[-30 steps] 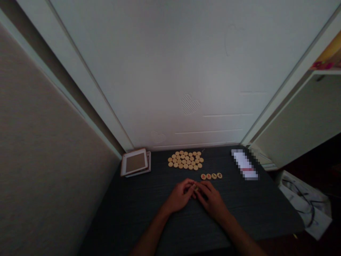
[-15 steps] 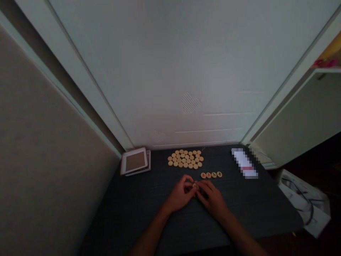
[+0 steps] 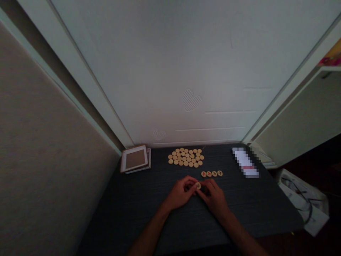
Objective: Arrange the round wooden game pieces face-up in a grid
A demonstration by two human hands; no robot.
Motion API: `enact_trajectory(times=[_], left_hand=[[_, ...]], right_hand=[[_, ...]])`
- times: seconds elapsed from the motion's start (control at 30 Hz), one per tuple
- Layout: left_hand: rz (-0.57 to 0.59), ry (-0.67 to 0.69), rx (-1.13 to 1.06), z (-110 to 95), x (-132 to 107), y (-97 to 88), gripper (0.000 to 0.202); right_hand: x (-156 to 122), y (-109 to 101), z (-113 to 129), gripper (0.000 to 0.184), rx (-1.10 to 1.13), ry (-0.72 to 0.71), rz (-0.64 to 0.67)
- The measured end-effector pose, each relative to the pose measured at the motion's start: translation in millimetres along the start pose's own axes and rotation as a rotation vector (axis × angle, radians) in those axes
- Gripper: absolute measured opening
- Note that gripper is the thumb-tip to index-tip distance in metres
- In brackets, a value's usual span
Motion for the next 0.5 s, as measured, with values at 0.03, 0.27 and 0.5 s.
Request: enact_trajectory(times=[0.03,0.27,0.5], left_hand=[[0.0,0.004,0.013,-1,0,-0.3,0.029],[-0.02,-0.001,0.067,3,1,-6.0,0.03],[-0.079,-0.027,-0.046,10,4,-10.0,0.025]], right_hand=[[0,0,0,0.019,-0.013,-0.004,-0.006],[4,2,9,0.017,-0.027,-0.03,0.054],[6,3,20,0.028,0.09,-0.084,0.083]])
Point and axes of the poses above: each hand's wrist, its own x-axis towards the middle knuckle, its own y-axis out of the palm, z = x × y, the point moved 9 cm from there along x, towards the middle knuckle, and after that the axes turned 1 degree about -z, right-handed, at the moved point
